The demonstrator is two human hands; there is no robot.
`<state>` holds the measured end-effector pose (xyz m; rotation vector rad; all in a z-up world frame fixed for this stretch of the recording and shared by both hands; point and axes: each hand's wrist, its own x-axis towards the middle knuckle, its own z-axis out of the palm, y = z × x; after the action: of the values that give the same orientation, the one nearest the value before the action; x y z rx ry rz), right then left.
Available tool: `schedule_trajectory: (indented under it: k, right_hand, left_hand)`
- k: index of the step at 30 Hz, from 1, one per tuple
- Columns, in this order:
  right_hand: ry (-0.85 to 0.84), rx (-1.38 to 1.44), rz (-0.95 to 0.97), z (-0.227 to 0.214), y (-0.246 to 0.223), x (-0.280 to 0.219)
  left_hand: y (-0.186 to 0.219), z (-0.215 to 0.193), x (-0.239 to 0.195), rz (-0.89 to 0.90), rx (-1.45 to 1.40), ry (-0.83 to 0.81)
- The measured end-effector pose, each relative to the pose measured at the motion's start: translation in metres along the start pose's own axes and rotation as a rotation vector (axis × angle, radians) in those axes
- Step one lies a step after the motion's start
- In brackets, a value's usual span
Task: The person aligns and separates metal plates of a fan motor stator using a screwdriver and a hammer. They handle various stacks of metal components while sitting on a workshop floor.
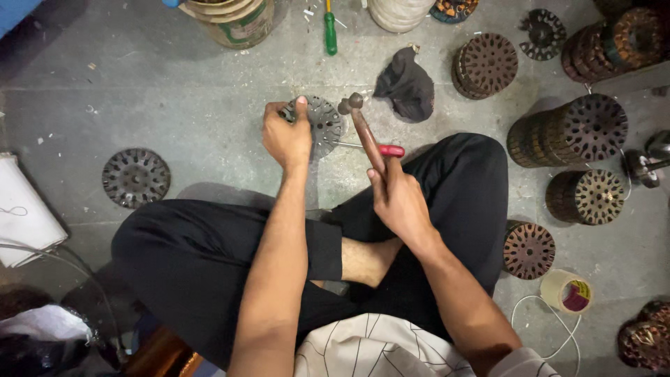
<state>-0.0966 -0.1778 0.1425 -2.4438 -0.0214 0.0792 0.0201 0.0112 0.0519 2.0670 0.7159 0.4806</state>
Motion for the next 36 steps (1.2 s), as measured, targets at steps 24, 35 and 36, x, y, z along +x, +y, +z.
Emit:
schedule_trajectory:
  k: [24, 35, 36]
  right_hand:
    - [-0.010, -0.164, -0.005, 0.017, 0.013, 0.008]
    - [0.209, 0.465, 0.044, -0.005, 0.002, 0.004]
    - [0.184, 0.546, 0.077, -0.005, 0.002, 0.005]
  left_hand:
    - [-0.018, 0.007, -0.004, -0.008, 0.009, 0.031]
    - [-0.012, 0.004, -0.001, -0.196, -1.215, -0.444]
    - [-0.008, -0.001, -0.002, -0.222, -1.296, -0.491]
